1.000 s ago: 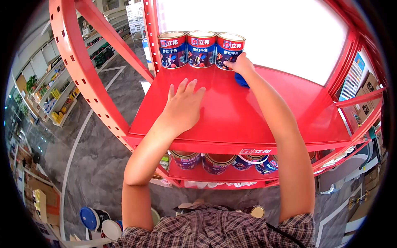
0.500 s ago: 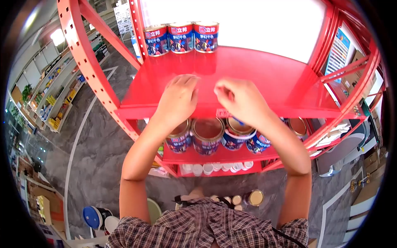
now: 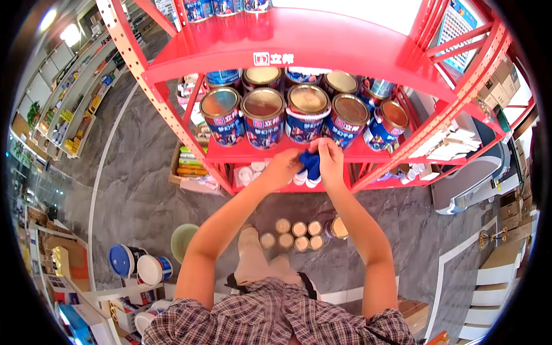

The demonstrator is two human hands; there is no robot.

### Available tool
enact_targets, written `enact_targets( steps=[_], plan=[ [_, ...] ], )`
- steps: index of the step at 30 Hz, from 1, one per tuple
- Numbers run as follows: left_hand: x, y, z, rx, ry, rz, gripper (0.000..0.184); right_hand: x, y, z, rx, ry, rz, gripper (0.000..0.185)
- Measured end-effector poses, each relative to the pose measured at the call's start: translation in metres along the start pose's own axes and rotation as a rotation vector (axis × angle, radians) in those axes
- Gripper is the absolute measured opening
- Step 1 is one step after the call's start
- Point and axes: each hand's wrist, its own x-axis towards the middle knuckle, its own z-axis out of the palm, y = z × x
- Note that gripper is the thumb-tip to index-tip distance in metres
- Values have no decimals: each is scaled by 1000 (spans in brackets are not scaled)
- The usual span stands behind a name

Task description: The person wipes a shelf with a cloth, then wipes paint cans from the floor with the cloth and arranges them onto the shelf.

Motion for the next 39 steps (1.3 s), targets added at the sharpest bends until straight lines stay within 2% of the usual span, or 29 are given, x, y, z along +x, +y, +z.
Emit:
enact_targets(
  steps=[1, 3, 5, 7, 8, 9, 11, 14, 16, 17, 18, 20, 23, 25, 27, 29, 31, 33, 35, 38, 39],
  plan=[
    [-4, 6, 6, -15, 96, 81, 23, -8, 6, -1, 48, 13, 11, 16],
    [-8, 5, 12, -56, 130, 7, 23, -27, 13, -4, -67, -51, 41, 19],
    [-17, 8, 18, -33, 121, -84, 22, -48, 27, -2, -171, -134, 27, 35],
    [-24, -16, 29, -113, 75, -93, 25, -65, 32, -1, -116, -190, 203, 37],
    [-28, -30, 30, -22, 48, -122, 27, -73, 35, -2, -117, -184, 217, 37],
    [-34, -33, 30, -29, 37, -136, 27, -81, 38, -2, -108, -133, 262, 37],
    [-48, -40, 31, -308, -102, -455, 20, -102, 55, -4, -18, -52, 362, 34],
    [-76, -59, 33, -247, -93, -450, 24, -131, 103, -11, -121, 45, 455, 29],
    [-97, -76, 30, -264, -62, -462, 27, -154, 132, -11, -28, 94, 539, 27],
    [-106, -81, 27, -300, -58, -511, 25, -163, 148, -9, 43, 131, 499, 25],
    [-116, -92, 27, -339, -31, -519, 24, -169, 142, -2, 91, 150, 533, 25],
    [-135, -118, 28, -381, -9, -546, 23, -183, 137, 7, 129, 158, 613, 23],
    [-161, -157, 34, -455, 16, -608, 22, -217, 169, 10, 170, 141, 636, 22],
    [-181, -180, 43, -425, 9, -652, 21, -242, 193, 10, 81, 101, 747, 22],
    [-197, -205, 53, -454, 13, -687, 21, -267, 216, 8, 305, 133, 824, 24],
    [-206, -230, 66, -481, 28, -713, 21, -287, 248, 2, 329, 140, 893, 27],
    [-212, -259, 78, -495, 66, -731, 22, -300, 272, 1, 157, 141, 762, 31],
    [-212, -292, 89, -457, 73, -742, 23, -311, 309, -7, 149, 164, 757, 37],
    [-215, -336, 101, -415, 87, -745, 23, -316, 343, -14, -8, 215, 733, 42],
    [-228, -428, 122, -402, 169, -688, 24, -331, 412, -28, -12, 289, 831, 42],
    [-234, -461, 129, -276, 208, -641, 25, -337, 439, -30, -39, 324, 903, 42]
  ],
)
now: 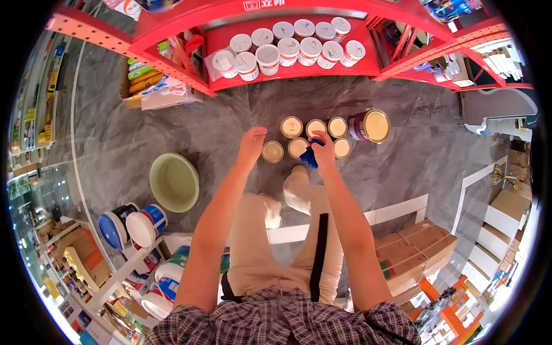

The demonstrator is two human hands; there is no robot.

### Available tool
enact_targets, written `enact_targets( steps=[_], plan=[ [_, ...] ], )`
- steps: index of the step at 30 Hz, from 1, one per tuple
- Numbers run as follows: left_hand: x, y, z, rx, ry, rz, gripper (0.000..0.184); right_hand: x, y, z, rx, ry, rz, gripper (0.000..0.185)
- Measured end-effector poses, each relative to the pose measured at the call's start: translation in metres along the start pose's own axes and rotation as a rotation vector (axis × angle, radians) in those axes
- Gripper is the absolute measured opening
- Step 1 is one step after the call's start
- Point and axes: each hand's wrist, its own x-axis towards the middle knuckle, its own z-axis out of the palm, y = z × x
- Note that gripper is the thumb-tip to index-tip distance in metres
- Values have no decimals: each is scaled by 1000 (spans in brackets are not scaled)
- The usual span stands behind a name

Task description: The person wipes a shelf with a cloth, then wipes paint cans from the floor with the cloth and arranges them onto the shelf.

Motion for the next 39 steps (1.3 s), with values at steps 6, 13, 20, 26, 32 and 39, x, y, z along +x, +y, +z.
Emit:
enact_targets(
  steps=[6, 13, 20, 26, 32, 39],
  plan=[
    [58, -181, -1, 552, 86, -15, 44, 99, 182, 14, -165, 9, 244, 30],
    [118, -293, 14, 868, -145, -188, 66, 173, 309, 38, -1078, -459, 334, 45],
    [156, -404, 25, 742, -162, -374, 73, 186, 363, 57, -854, -306, 401, 77],
    [127, -324, 33, 303, -69, -716, 70, 164, 340, 57, -443, -276, 468, 80],
    [159, -389, 17, 501, -60, -441, 69, 167, 339, 52, -332, -382, 401, 69],
    [156, -369, 12, -85, 207, -267, 58, 177, 354, 68, -932, -197, 103, 66]
  ],
)
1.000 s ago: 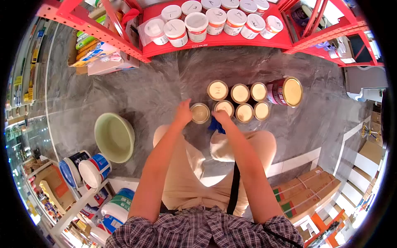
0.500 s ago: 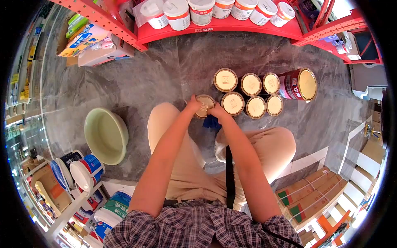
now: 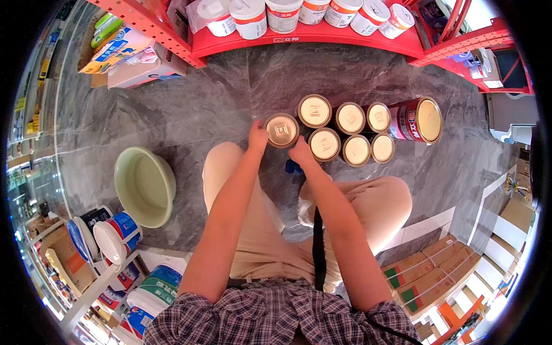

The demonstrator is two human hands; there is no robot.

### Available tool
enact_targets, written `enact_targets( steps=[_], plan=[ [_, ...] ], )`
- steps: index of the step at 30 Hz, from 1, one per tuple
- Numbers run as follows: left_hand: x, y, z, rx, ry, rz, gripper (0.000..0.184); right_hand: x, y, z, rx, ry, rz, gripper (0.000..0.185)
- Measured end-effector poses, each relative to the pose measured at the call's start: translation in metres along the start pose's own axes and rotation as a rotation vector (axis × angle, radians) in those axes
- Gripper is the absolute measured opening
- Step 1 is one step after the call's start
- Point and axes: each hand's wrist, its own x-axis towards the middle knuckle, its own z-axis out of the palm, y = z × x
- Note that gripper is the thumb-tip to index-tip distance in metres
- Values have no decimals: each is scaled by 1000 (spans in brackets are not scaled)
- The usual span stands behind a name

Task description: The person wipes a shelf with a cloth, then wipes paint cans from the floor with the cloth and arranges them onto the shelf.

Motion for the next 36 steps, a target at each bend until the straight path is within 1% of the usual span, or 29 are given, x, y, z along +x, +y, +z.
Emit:
enact_targets(
  steps=[1, 2, 3, 4, 5, 6, 7, 9, 10, 12, 13, 15, 16, 18, 19, 21, 22, 23, 24, 25, 26, 27, 28, 29, 30, 32, 34, 35, 36],
  plan=[
    [-5, 2, -1, 290, 35, 26, 55, 1, -1, 1, -2, -1, -1, 66],
    [-10, 4, -2, 579, 72, 51, 52, 2, -2, 1, 118, 46, 15, 71],
    [-14, 1, -2, 579, 78, 52, 52, 4, -2, 3, 240, 92, 30, 77],
    [-20, -2, 1, 731, 73, 130, 52, 8, 2, 5, 241, 90, 24, 77],
    [-22, -3, 2, 884, 67, 208, 53, 13, 8, 7, 272, 104, -50, 79],
    [-14, -13, 3, 871, 47, 225, 56, 16, 13, 10, 305, 118, -122, 82],
    [-11, -16, 1, 875, 50, 224, 56, 8, 1, 2, 309, 116, -123, 82],
    [-6, -20, 0, 848, -28, 385, 62, -7, -19, -15, 575, -50, -178, 83],
    [-14, -3, -2, 848, -26, 387, 62, -3, -16, -15, 575, -49, -180, 83],
    [-24, 27, -8, 721, -341, 390, 83, 2, -17, -21, 654, -203, -114, 85],
    [-22, 28, -9, 723, -341, 398, 83, 2, -20, -24, 656, -197, -119, 85],
    [-22, 23, -13, 489, -388, 359, 84, -7, -25, -30, 692, -167, -157, 82],
    [-21, 21, -14, 490, -389, 356, 84, -11, -29, -36, 694, -167, -154, 82],
    [-19, 19, -14, 411, -397, 516, 89, -15, -41, -51, 726, -182, -91, 78],
    [-30, 32, -14, 412, -397, 516, 89, -16, -46, -59, 726, -181, -91, 78],
    [-53, 61, -17, 443, -339, 490, 98, -20, -61, -75, 722, -202, -51, 73],
    [-57, 68, -20, 445, -335, 497, 98, -34, -77, -88, 703, -173, -80, 70],
    [-61, 79, -24, 491, -293, 559, 102, -39, -84, -97, 703, -172, -93, 70],
    [-66, 92, -27, 536, -247, 623, 106, -42, -88, -107, 785, -211, -141, 66],
    [-74, 105, -29, 535, -234, 637, 106, -45, -94, -117, 863, -253, -192, 62],
    [-81, 121, -30, 363, -260, 640, 107, -50, -101, -125, 910, -257, -190, 60],
    [-90, 142, -33, 197, -289, 637, 107, -59, -110, -140, 922, -271, -201, 63],
    [-101, 166, -35, 203, -283, 638, 107, -70, -119, -153, 890, -232, -305, 67],
    [-113, 193, -36, 127, -288, 649, 105, -84, -129, -170, 854, -193, -404, 70],
    [-127, 215, -38, 52, -292, 660, 102, -100, -138, -184, 856, -201, -405, 70],
    [-154, 261, -42, -10, -317, 680, 99, -138, -162, -222, 657, -39, -533, 74],
    [-187, 312, -40, -77, -354, 708, 95, -191, -196, -275, 598, -14, -551, 74],
    [-206, 340, -37, -182, -399, 715, 91, -217, -212, -301, 535, 6, -560, 75],
    [-225, 367, -35, -285, -449, 719, 88, -239, -225, -327, 459, 43, -671, 77]
  ],
)
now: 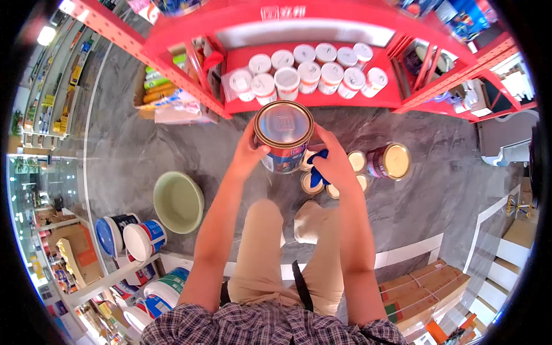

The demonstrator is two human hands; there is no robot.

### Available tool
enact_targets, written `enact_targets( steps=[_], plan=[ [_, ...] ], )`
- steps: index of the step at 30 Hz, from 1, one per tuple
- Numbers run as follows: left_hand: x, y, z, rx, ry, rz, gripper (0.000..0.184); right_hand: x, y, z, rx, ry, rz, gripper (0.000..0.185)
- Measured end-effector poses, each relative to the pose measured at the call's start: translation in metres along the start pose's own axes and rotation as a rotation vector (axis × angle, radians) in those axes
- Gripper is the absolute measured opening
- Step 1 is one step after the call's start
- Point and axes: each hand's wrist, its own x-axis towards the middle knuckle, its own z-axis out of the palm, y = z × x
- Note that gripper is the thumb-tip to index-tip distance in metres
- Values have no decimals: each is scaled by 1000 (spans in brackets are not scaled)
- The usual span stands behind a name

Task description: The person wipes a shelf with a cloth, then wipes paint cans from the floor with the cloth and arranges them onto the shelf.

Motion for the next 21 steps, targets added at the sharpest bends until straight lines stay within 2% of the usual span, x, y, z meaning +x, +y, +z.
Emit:
enact_targets(
  steps=[1, 3, 4, 5, 7, 8, 11, 12, 15, 16, 18, 19, 20, 21],
  plan=[
    [5, 28, 14, -1, -12, 13, 88, -8, -33, -10, -5, 11, -13, 77],
    [17, 90, 43, -187, 52, -37, 82, -25, -108, -30, 26, 14, -174, 80],
    [21, 116, 56, -336, 112, -143, 78, -34, -147, -38, 71, -18, -123, 78],
    [24, 147, 70, -340, 100, -133, 78, -45, -186, -45, 62, -10, -134, 78],
    [36, 214, 100, -410, 193, -283, 78, -62, -260, -57, -62, 66, -93, 77],
    [39, 248, 115, -412, 183, -262, 78, -64, -282, -62, -41, 121, -135, 79],
    [55, 342, 157, -272, -46, -3, 64, -70, -346, -79, 45, 257, -253, 84],
    [64, 358, 159, -259, -23, -31, 63, -71, -370, -85, 86, 293, -354, 85],
    [81, 442, 192, -165, -111, 116, 73, -70, -440, -112, 95, 247, -445, 97],
    [88, 464, 198, -95, -184, 195, 76, -61, -454, -120, 178, 155, -497, 105],
    [100, 501, 207, 50, -222, 277, 76, -63, -491, -134, 17, 104, -474, 110],
    [106, 516, 209, 88, -242, 283, 76, -63, -509, -139, -206, 132, -516, 111],
    [111, 531, 211, 71, -306, 302, 75, -61, -526, -143, -137, 73, -497, 109],
    [118, 539, 211, 30, -335, 307, 74, -51, -533, -145, -82, 76, -611, 106]
  ],
)
